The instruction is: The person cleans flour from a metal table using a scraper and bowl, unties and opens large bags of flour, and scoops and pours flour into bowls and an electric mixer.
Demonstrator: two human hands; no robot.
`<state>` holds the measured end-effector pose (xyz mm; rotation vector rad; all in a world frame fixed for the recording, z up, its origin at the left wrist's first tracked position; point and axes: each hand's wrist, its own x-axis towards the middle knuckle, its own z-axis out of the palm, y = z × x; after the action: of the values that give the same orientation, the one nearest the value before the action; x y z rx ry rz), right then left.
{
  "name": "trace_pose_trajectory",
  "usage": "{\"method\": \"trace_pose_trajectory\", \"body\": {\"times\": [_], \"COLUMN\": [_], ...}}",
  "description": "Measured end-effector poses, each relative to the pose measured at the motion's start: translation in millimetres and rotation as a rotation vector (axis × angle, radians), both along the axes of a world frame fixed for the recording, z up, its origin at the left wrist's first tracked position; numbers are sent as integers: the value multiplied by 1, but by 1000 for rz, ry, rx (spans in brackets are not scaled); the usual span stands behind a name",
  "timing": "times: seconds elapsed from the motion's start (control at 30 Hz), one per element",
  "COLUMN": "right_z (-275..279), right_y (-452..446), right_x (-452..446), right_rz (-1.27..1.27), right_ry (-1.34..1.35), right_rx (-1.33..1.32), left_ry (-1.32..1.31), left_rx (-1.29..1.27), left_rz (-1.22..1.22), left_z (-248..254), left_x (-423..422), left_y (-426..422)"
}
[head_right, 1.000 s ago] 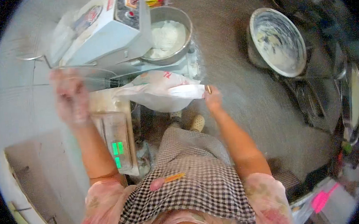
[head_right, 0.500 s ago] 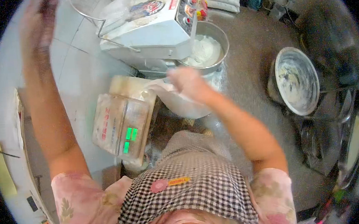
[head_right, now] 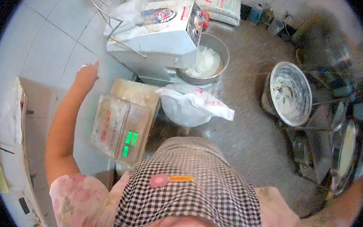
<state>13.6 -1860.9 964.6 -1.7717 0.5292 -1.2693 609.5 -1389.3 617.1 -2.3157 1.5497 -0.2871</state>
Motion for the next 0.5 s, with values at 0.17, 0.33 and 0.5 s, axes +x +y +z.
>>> {"method": "trace_pose_trajectory", "body": {"times": [0.17, 0.33, 0.5], "right_z": [-178, -271, -270], "right_y": [108, 228, 262], "right_x": [130, 229, 247], "right_rz": [-98, 454, 717], "right_ry": [308, 400, 385], "right_rx": [275, 613, 699], "left_ry": [-76, -112, 1002], "left_rx": [254, 299, -705], "left_rz": [44, 8, 478], "left_z": [8, 19, 65], "left_x": [20, 38, 5], "left_y": [29, 32, -20]}}
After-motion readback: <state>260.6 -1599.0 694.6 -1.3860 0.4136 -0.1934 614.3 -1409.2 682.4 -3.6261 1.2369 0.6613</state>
